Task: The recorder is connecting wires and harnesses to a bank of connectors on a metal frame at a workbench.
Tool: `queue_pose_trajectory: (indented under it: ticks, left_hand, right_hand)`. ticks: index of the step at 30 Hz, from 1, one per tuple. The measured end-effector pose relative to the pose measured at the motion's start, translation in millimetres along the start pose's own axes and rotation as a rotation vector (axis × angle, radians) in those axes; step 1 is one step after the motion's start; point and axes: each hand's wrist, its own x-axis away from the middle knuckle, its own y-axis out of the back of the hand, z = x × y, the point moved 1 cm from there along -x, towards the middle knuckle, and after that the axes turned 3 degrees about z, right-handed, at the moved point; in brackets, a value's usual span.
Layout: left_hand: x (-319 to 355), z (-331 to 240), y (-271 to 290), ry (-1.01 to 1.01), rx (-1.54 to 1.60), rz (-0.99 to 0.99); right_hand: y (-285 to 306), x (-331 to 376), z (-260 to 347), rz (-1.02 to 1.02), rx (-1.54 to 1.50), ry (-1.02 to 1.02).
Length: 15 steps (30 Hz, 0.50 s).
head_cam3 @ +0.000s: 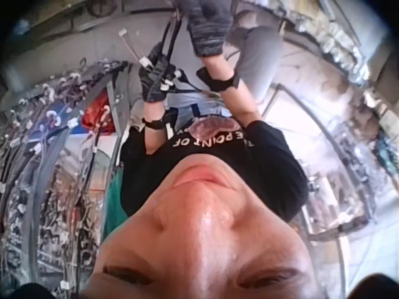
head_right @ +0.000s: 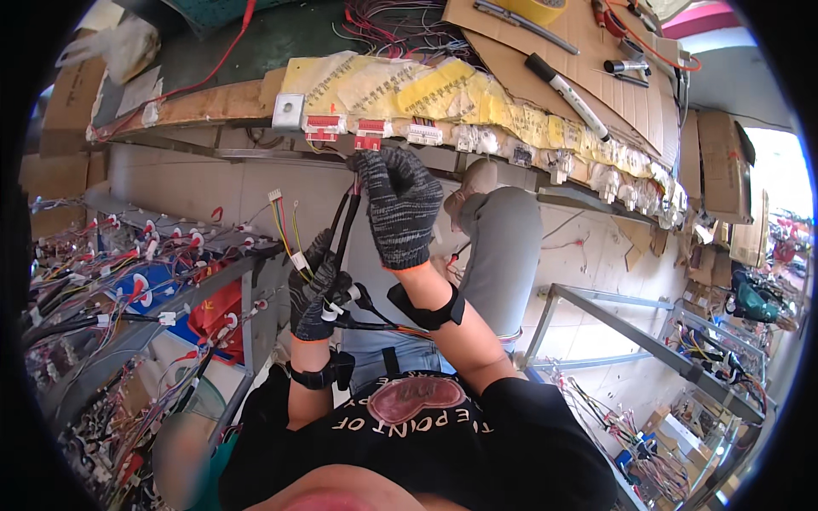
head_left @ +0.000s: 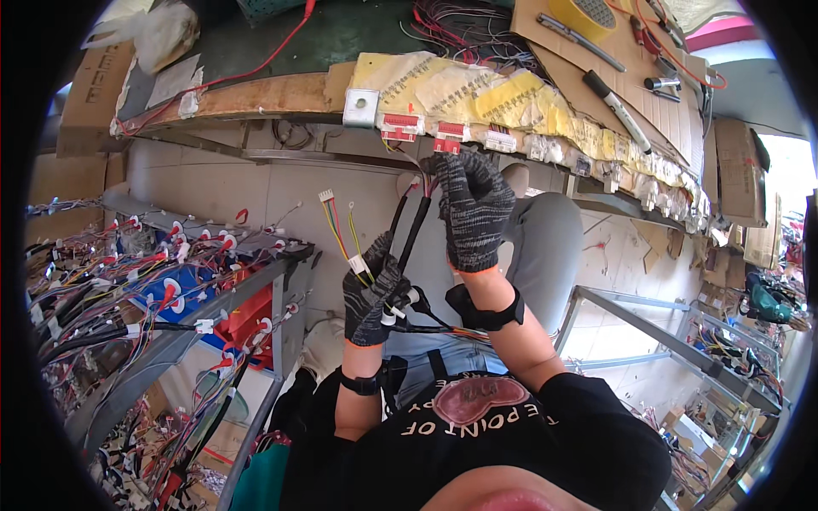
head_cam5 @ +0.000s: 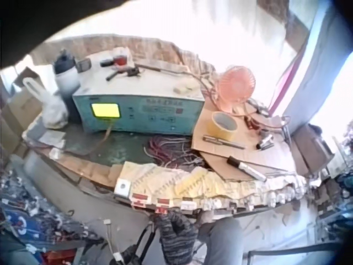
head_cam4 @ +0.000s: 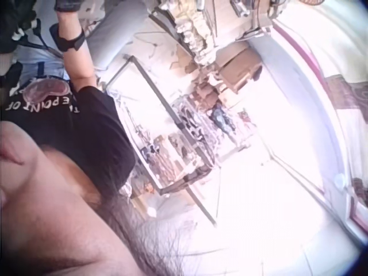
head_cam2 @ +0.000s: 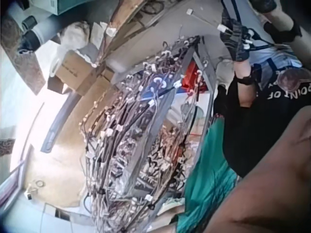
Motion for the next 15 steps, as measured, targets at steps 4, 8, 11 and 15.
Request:
queue_pose_trajectory:
  ticks: [4,8,11,15]
  left_hand:
    - [-0.4,0.0,-1.2,-0.053,0.008,-0.037]
    - [-0.4,4.2,8.8,-0.133,-0.064,0.03]
    - [4.2,-9.3,-4.7,-0.124,-0.392,0.067]
    - [-1.2,11.0,1.7,-0.115,-0.483,0.011]
  right_hand:
    - [-3.5,0.1,-4.9,-0.066,-0.093,-0.023]
    - [-6.6,0.1,-3.9,-0.086,-0.114,-0.001]
    - [-8.4,-0.7,-2.1,-0.088,-0.15,-0.047]
    - [-7.9,-4.7,-3.5,-0.104,-0.18,-0.042]
